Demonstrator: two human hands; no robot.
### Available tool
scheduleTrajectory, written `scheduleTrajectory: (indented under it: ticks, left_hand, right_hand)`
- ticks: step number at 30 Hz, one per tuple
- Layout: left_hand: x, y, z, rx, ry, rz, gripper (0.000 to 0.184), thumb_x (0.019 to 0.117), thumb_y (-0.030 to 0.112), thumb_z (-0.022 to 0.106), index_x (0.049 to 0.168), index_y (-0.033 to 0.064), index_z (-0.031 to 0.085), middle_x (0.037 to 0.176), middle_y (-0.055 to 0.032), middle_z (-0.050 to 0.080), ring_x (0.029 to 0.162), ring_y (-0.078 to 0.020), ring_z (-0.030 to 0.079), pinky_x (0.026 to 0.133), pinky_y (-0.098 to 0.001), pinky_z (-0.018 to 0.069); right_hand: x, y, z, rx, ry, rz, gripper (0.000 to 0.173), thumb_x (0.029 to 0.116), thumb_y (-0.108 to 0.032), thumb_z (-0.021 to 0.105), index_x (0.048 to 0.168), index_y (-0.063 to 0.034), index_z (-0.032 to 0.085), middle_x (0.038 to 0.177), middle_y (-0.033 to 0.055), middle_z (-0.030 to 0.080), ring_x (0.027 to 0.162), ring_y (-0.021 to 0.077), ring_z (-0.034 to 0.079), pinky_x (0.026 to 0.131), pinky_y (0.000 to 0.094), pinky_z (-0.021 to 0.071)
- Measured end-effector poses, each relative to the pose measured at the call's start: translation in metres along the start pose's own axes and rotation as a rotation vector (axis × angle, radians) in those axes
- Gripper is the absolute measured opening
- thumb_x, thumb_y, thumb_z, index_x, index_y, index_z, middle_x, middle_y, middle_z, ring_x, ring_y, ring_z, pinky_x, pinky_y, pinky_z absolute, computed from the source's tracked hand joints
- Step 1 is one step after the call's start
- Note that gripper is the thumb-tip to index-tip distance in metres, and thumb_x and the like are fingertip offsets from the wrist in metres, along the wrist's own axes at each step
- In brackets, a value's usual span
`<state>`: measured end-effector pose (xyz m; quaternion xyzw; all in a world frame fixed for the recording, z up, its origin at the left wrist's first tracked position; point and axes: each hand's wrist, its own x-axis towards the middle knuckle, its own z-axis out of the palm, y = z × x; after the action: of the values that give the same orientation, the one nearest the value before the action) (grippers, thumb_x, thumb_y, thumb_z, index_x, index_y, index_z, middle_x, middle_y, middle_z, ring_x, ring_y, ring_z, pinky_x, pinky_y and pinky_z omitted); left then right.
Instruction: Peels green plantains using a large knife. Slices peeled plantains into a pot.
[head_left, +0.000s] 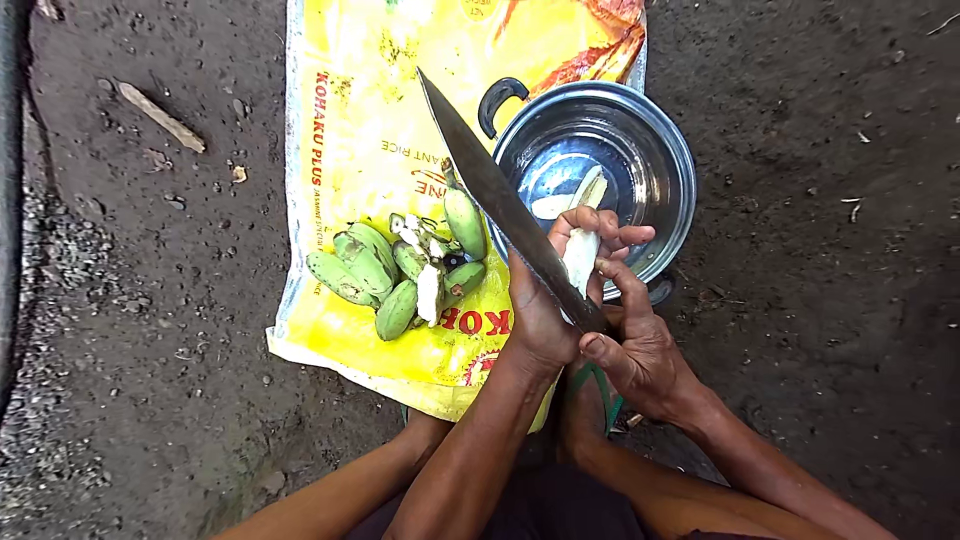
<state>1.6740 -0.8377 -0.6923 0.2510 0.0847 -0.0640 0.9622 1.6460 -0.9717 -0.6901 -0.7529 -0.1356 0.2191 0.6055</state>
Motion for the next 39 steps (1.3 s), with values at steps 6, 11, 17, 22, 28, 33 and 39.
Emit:
scheduleTrajectory:
  ticks: [6,11,17,22,28,33,39]
  left_hand:
    - [-0.005,0.000,0.014,0.150,-0.054,-0.002,0.082,0.0788,0.092,0.041,0.113,0.0222,0.065,0.113,-0.0009,0.065,0.109,-0.0153,0.064,0.087,-0.0299,0.0552]
    - [-0.003,-0.001,0.015,-0.029,0.019,-0.079,0.074,0.0887,0.083,0.041,0.114,0.0181,0.067,0.110,-0.0045,0.068,0.103,-0.0171,0.068,0.082,-0.0309,0.0579]
    - [0.004,0.000,0.006,-0.160,0.095,-0.157,0.077,0.1018,0.067,0.014,0.129,0.0135,0.061,0.114,-0.0077,0.069,0.106,-0.0196,0.069,0.085,-0.0342,0.0585]
    - [0.022,0.005,-0.006,0.244,0.214,-0.139,0.071,0.1058,0.048,0.000,0.141,0.0127,0.051,0.130,-0.0045,0.061,0.111,-0.0107,0.060,0.087,-0.0255,0.0507]
    - [0.058,0.000,-0.016,1.011,0.449,-0.167,0.044,0.0957,0.010,0.043,0.136,0.0128,0.061,0.155,-0.0116,0.040,0.142,-0.0292,0.036,0.106,-0.0567,0.0356]
    - [0.056,0.014,-0.015,1.030,0.432,-0.120,0.035,0.1021,0.008,0.046,0.134,0.0090,0.060,0.149,-0.0121,0.047,0.137,-0.0236,0.043,0.107,-0.0469,0.0401]
    - [0.057,0.081,-0.003,1.356,0.028,-0.052,0.026,0.1074,0.010,0.044,0.123,0.0030,0.064,0.106,-0.0062,0.072,0.094,-0.0071,0.067,0.085,-0.0272,0.0537]
  right_hand:
    - [0.005,-0.004,-0.009,0.010,0.100,0.001,0.059,0.1002,-0.059,0.052,0.137,-0.0137,0.043,0.086,-0.0064,0.067,0.075,-0.0030,0.065,0.067,0.0180,0.0561]
    - [0.003,-0.004,-0.010,-0.063,0.124,0.013,0.065,0.1008,-0.056,0.053,0.143,-0.0085,0.042,0.093,-0.0035,0.069,0.079,-0.0036,0.065,0.070,0.0172,0.0564]
    - [0.006,-0.005,-0.014,0.058,0.093,0.117,0.070,0.1017,-0.053,0.053,0.156,-0.0122,0.037,0.087,-0.0063,0.063,0.062,-0.0038,0.054,0.057,0.0158,0.0498]
    - [0.015,0.001,-0.024,0.200,0.056,0.243,0.072,0.1029,-0.055,0.048,0.157,-0.0100,0.030,0.079,-0.0073,0.066,0.051,0.0000,0.050,0.048,0.0169,0.0457]
    - [0.021,0.004,-0.033,0.119,0.079,0.267,0.085,0.1032,-0.047,0.047,0.162,-0.0029,0.004,0.077,-0.0051,0.065,0.050,0.0009,0.050,0.047,0.0179,0.0459]
    - [0.010,0.007,-0.040,0.193,0.126,0.246,0.088,0.1008,-0.062,0.046,0.160,-0.0061,0.014,0.079,-0.0060,0.066,0.050,0.0013,0.051,0.046,0.0172,0.0458]
    - [0.000,0.008,-0.053,0.218,0.106,0.210,0.075,0.1008,-0.062,0.047,0.152,-0.0091,0.032,0.085,-0.0071,0.067,0.051,0.0001,0.050,0.046,0.0162,0.0439]
